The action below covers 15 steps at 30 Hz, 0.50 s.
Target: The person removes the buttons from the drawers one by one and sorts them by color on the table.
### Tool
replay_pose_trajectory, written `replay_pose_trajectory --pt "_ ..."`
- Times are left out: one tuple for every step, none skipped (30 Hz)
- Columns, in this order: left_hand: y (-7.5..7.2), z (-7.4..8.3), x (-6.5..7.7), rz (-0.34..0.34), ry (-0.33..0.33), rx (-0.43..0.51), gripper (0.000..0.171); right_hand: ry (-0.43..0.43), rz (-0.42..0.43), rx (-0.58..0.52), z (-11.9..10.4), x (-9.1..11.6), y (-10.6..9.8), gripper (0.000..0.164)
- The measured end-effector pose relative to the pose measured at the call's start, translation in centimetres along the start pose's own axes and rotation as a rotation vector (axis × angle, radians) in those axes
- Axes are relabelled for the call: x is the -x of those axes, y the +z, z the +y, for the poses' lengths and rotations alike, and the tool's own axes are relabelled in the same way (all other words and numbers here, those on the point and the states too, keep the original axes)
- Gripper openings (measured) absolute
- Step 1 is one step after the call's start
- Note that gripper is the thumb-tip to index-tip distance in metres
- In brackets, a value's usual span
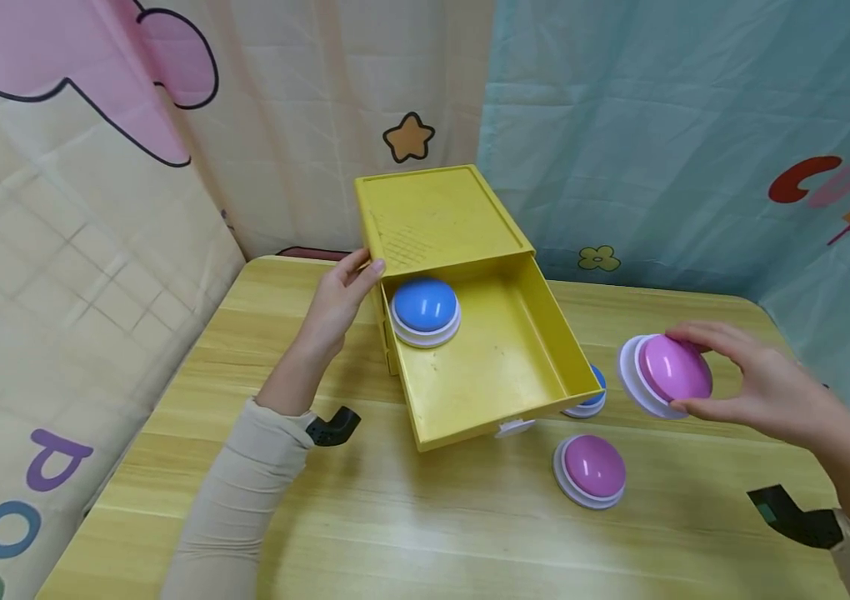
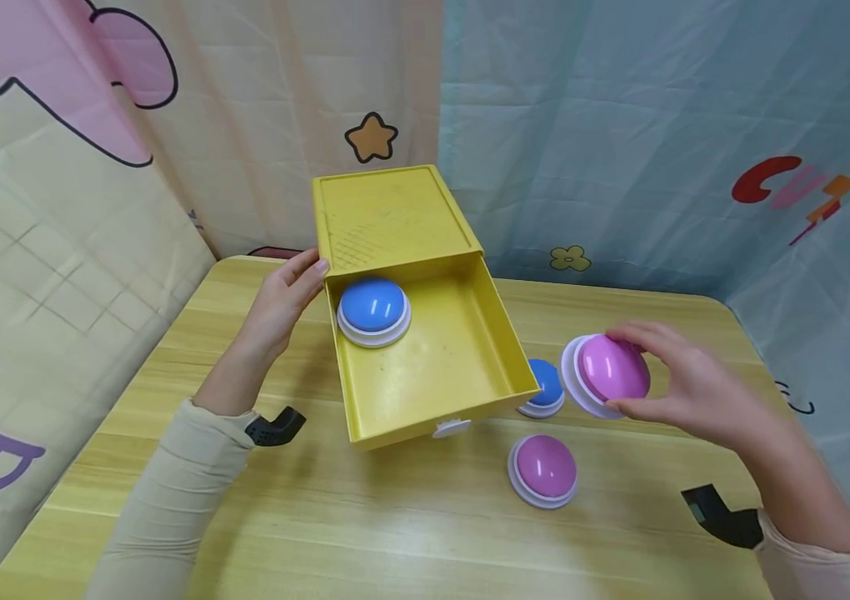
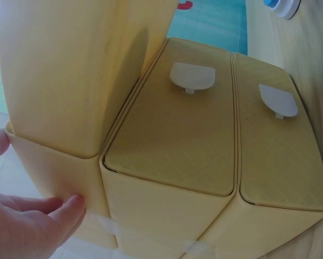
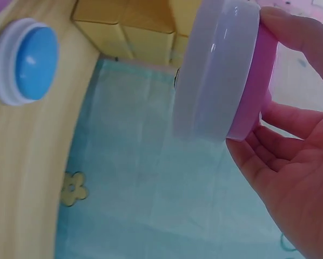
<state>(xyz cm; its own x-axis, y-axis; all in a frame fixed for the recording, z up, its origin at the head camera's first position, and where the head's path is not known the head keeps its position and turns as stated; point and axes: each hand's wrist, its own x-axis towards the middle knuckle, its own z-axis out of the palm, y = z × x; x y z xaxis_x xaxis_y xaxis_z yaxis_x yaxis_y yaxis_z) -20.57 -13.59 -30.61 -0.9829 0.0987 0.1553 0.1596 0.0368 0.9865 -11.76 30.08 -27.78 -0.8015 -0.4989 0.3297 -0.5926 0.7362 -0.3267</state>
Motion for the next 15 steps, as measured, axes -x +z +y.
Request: replay_pose_trajectory --pt "0.0 0.0 0.0 -0.001 -0.002 0.0 0.062 0.012 -0.003 -0.001 0.3 0.6 0.3 0.077" --pt "0.0 0.0 0.0 -0.002 -0.003 0.001 0.062 0.03 -0.005 -0.004 0.5 1.2 0.7 0.076" --pt "0.0 0.0 0.0 -0.004 -0.005 0.001 0.062 0.049 -0.008 -0.009 0.8 1.7 1.1 0.075" --pt "0.0 0.0 0.0 -0.004 -0.006 0.002 0.062 0.069 -0.012 -0.022 1.0 2.3 1.4 0.074" --pt "0.0 0.0 0.0 -0.004 -0.006 0.003 0.062 0.091 -0.019 -0.032 1.3 2.8 1.8 0.073" --pt "0.0 0.0 0.0 -0.004 -0.005 0.005 0.061 0.113 -0.025 -0.047 1.5 3.3 2.2 0.072" --pt "0.0 0.0 0.0 -0.002 -0.003 0.006 0.061 0.136 -0.029 -0.057 1.8 3.7 2.6 0.071" --pt "0.0 0.0 0.1 -0.002 -0.001 0.008 0.061 0.159 -0.032 -0.071 2.0 4.2 3.0 0.07" --pt "0.0 0.0 0.0 -0.002 -0.001 0.009 0.061 0.181 -0.036 -0.084 2.2 4.7 3.3 0.07" --pt "0.0 0.0 0.0 -0.002 -0.001 0.01 0.061 0.202 -0.037 -0.096 2.4 5.1 3.7 0.069" --pt "0.0 0.0 0.0 -0.002 -0.002 0.011 0.061 0.218 -0.038 -0.101 2.6 5.6 4.0 0.069" --pt "0.0 0.0 0.0 -0.003 -0.001 0.012 0.061 0.23 -0.035 -0.108 2.8 6.0 4.3 0.068" --pt "0.0 0.0 0.0 -0.004 -0.002 0.011 0.061 0.245 -0.036 -0.111 2.9 6.4 4.6 0.067" --pt "0.0 0.0 0.0 -0.004 -0.004 0.011 0.062 0.262 -0.041 -0.117 3.0 6.8 4.9 0.067" --pt "0.0 0.0 0.0 -0.004 -0.005 0.009 0.062 0.275 -0.04 -0.114 3.1 7.2 5.3 0.066"
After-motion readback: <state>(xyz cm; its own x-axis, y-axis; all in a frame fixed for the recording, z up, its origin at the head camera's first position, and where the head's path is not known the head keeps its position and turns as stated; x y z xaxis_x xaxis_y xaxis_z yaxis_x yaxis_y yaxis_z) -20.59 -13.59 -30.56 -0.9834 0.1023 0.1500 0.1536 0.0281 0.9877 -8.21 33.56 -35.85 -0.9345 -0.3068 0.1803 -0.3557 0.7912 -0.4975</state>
